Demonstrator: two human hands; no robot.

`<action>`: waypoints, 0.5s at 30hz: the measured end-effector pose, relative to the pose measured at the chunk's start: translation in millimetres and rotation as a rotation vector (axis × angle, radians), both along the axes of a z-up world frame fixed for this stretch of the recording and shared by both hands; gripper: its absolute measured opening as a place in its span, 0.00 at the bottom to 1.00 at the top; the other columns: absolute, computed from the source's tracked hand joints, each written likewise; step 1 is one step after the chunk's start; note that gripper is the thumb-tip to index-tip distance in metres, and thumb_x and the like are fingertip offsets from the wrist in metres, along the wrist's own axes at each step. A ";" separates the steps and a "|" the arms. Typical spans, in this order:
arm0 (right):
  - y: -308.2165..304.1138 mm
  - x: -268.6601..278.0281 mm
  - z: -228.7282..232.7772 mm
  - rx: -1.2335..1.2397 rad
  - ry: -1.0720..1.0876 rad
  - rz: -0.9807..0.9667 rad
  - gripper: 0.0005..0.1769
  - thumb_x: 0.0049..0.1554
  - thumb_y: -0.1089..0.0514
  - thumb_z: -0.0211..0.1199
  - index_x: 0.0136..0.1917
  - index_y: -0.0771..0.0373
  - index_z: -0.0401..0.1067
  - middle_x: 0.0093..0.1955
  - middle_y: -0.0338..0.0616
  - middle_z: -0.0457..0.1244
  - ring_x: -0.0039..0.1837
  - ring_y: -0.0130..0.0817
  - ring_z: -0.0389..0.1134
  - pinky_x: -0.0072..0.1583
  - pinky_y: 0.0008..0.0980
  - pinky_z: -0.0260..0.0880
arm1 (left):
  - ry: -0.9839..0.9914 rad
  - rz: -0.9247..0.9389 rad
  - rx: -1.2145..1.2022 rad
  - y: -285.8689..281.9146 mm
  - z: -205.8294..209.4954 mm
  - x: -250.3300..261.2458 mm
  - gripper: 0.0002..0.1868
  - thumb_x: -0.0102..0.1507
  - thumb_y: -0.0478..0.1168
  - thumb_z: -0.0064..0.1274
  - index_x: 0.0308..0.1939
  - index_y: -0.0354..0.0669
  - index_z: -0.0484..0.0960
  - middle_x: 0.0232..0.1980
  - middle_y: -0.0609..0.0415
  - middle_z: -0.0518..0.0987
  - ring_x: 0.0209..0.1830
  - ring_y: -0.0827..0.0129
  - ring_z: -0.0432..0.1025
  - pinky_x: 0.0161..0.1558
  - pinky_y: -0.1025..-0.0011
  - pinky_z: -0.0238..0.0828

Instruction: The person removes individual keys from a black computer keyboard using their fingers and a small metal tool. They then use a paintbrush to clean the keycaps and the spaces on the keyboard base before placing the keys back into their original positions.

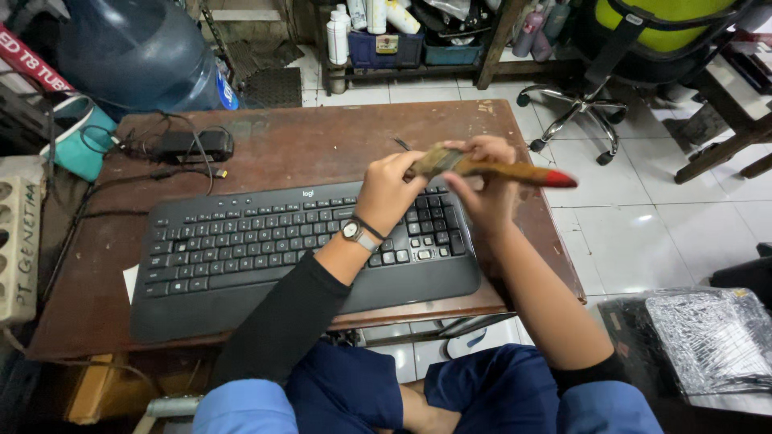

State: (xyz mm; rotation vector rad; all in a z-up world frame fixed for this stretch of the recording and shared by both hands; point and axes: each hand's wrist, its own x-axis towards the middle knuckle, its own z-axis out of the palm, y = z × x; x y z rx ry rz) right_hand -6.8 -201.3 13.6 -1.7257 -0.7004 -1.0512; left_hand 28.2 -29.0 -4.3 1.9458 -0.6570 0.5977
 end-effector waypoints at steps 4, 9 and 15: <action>-28.6 14.5 1.3 0.185 0.108 -0.096 0.24 0.61 0.56 0.70 0.53 0.63 0.54 0.52 0.54 0.59 0.57 0.57 0.71 0.51 0.42 0.75 | -0.104 -0.027 -0.096 2.6 9.2 -7.9 0.13 0.59 0.40 0.66 0.48 0.50 0.85 0.34 0.56 0.83 0.35 0.63 0.81 0.35 0.75 0.79; 2.4 -6.8 1.5 0.259 -0.103 0.232 0.32 0.52 0.46 0.75 0.49 0.60 0.52 0.52 0.56 0.58 0.59 0.60 0.69 0.59 0.46 0.70 | -0.121 -0.063 0.050 2.0 -3.5 2.5 0.12 0.60 0.37 0.61 0.48 0.50 0.85 0.36 0.55 0.84 0.38 0.61 0.81 0.37 0.71 0.80; -25.6 16.3 -6.4 -0.012 -0.072 -0.132 0.28 0.58 0.59 0.72 0.48 0.65 0.50 0.49 0.60 0.55 0.57 0.68 0.68 0.57 0.50 0.67 | -0.183 -0.028 -0.076 6.5 16.8 -8.7 0.12 0.60 0.37 0.63 0.48 0.50 0.85 0.35 0.58 0.83 0.34 0.66 0.80 0.37 0.75 0.79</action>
